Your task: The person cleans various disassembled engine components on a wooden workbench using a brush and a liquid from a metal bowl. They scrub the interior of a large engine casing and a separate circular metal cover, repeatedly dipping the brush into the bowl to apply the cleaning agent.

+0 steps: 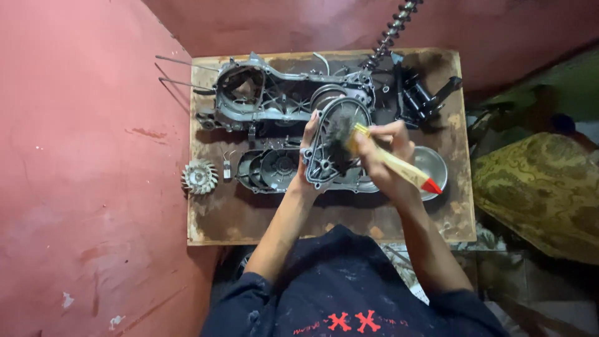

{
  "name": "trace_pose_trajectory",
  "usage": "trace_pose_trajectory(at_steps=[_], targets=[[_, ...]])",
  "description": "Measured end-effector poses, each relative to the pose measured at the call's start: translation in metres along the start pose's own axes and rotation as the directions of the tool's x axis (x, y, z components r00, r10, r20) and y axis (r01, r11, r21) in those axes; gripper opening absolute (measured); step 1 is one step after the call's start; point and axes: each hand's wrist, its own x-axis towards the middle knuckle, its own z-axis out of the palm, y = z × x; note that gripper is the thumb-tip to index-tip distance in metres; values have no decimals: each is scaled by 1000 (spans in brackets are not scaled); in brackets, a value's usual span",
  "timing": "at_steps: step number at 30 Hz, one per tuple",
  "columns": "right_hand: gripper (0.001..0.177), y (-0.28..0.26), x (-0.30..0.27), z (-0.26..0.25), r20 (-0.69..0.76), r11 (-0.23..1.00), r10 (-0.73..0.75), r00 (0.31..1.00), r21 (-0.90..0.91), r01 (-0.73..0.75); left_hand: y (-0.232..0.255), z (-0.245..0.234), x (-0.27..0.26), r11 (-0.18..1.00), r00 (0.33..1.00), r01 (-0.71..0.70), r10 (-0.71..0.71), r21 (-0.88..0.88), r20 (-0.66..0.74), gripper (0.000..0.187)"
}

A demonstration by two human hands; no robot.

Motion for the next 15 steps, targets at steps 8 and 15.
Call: trace_pose_trajectory(at_steps=[8, 15], targets=[[21, 13, 3, -8, 149, 986, -168, 974, 44, 164, -4, -12, 14, 997, 997, 46, -49, -68, -56, 54], [21, 38, 9, -31, 224, 992, -1, 974, 123, -27, -13, -11, 15, 995, 989, -57, 66, 77, -130, 58]])
